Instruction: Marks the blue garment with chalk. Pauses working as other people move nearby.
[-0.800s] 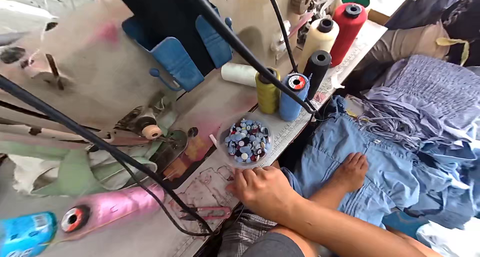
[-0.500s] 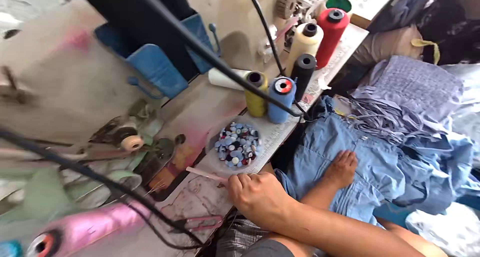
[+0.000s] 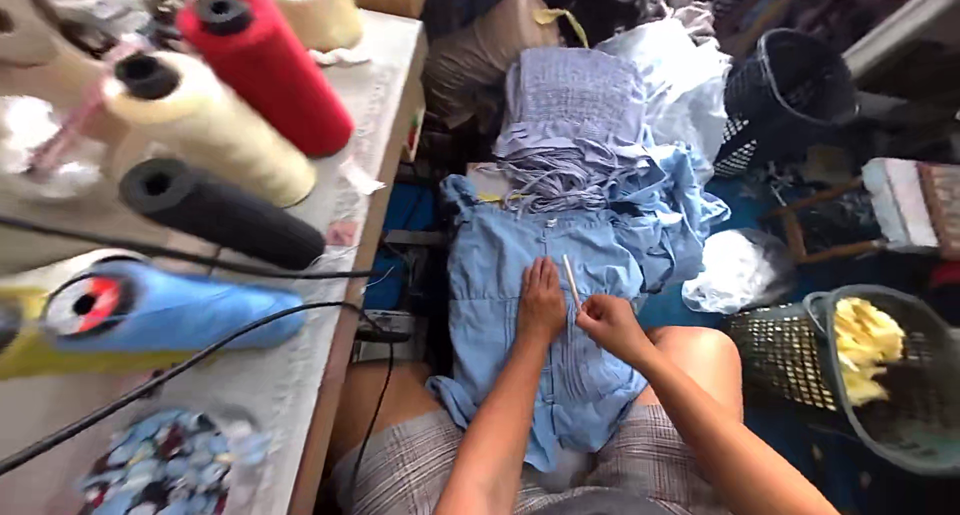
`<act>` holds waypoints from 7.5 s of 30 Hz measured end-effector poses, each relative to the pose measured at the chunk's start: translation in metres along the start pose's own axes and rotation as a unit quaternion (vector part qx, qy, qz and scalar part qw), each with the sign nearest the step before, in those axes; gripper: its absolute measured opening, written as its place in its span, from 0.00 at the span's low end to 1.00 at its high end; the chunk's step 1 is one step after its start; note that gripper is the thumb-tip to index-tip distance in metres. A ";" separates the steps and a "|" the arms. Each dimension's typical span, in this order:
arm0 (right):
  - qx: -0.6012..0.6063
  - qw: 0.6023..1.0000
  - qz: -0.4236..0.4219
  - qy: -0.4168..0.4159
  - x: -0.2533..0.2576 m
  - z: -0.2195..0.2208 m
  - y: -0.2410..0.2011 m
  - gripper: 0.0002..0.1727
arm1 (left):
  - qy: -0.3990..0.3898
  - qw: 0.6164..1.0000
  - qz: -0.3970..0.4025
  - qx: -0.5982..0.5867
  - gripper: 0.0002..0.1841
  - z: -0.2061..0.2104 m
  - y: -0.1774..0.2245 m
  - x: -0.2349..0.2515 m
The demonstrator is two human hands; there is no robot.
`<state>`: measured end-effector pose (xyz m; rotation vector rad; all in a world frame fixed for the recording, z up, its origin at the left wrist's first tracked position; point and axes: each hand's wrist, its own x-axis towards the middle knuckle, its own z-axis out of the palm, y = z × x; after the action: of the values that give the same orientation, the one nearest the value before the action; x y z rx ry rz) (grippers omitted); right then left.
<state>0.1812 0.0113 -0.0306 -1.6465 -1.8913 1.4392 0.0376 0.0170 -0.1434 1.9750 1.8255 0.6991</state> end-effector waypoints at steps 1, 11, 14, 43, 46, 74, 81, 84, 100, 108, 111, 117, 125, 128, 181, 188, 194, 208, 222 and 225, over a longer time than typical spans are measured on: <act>0.092 0.995 0.037 0.002 0.010 -0.002 0.006 0.11 | 0.007 1.000 0.004 0.010 0.24 0.002 -0.001 0.000; 0.235 0.938 -0.183 0.175 0.115 -0.007 0.022 0.09 | 0.064 0.997 0.019 0.036 0.23 0.007 -0.004 0.001; 0.030 0.959 -0.234 0.157 0.137 0.001 0.030 0.14 | 0.065 0.997 0.017 0.036 0.23 0.007 -0.003 0.002; -0.224 0.917 -0.327 0.055 0.174 0.016 0.016 0.13 | 0.075 0.996 0.019 0.040 0.20 0.008 -0.003 0.000; -0.213 0.934 -0.287 0.012 0.174 0.004 0.003 0.13 | 0.074 0.997 0.020 0.029 0.21 0.008 -0.003 0.000; -0.035 0.974 -0.196 0.108 0.169 0.013 0.018 0.11 | 0.056 0.998 0.006 0.023 0.24 0.010 -0.005 0.000; -0.092 0.964 -0.185 0.165 0.169 0.024 0.014 0.11 | 0.057 0.998 0.011 0.029 0.22 0.010 -0.005 0.000; -0.058 0.968 -0.168 0.175 0.173 0.022 0.015 0.13 | 0.055 0.998 0.010 0.037 0.23 0.010 -0.005 0.001; 0.242 0.956 -0.141 0.084 0.116 0.021 0.039 0.07 | 0.082 0.996 0.028 0.026 0.18 0.011 -0.005 -0.001; 0.146 0.973 -0.149 0.103 0.121 0.026 0.035 0.06 | 0.062 0.998 0.011 0.020 0.19 0.008 -0.003 -0.002; 0.142 0.971 -0.159 0.110 0.121 0.028 0.036 0.06 | 0.064 0.997 0.014 0.029 0.19 0.009 -0.003 -0.002; 0.099 0.974 -0.179 0.102 0.120 0.028 0.033 0.06 | 0.072 0.996 0.024 0.044 0.18 0.012 -0.005 -0.002; -0.007 0.962 -0.237 0.134 0.118 0.032 0.035 0.06 | 0.067 0.997 0.021 0.038 0.17 0.008 -0.003 -0.002; -0.022 0.959 -0.244 0.142 0.119 0.033 0.037 0.06 | 0.067 0.997 0.023 0.042 0.17 0.008 -0.003 -0.002; 0.059 0.963 -0.243 0.101 0.117 0.029 0.060 0.18 | 0.005 0.995 -0.050 -0.090 0.24 -0.030 -0.002 -0.007; 0.066 0.960 -0.255 0.097 0.117 0.031 0.060 0.20 | 0.053 0.976 -0.192 -0.088 0.19 -0.036 0.012 -0.034; 0.065 0.961 -0.252 0.089 0.118 0.030 0.061 0.23 | 0.088 0.982 -0.164 -0.039 0.17 -0.013 0.002 -0.037; 0.071 0.959 -0.264 0.074 0.118 0.019 0.058 0.19 | 0.084 0.987 -0.127 0.041 0.20 -0.006 0.002 -0.040; -0.095 0.950 -0.250 0.160 0.073 0.044 0.068 0.15 | 0.068 0.985 -0.160 0.010 0.21 -0.008 0.001 -0.040; -0.086 0.946 -0.263 0.169 0.073 0.045 0.071 0.14 | 0.051 0.984 -0.172 0.001 0.19 -0.014 0.004 -0.034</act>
<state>0.1677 0.0425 -0.1369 -1.2109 -2.0705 0.7480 0.0310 -0.0182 -0.1338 1.5901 2.1543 0.6960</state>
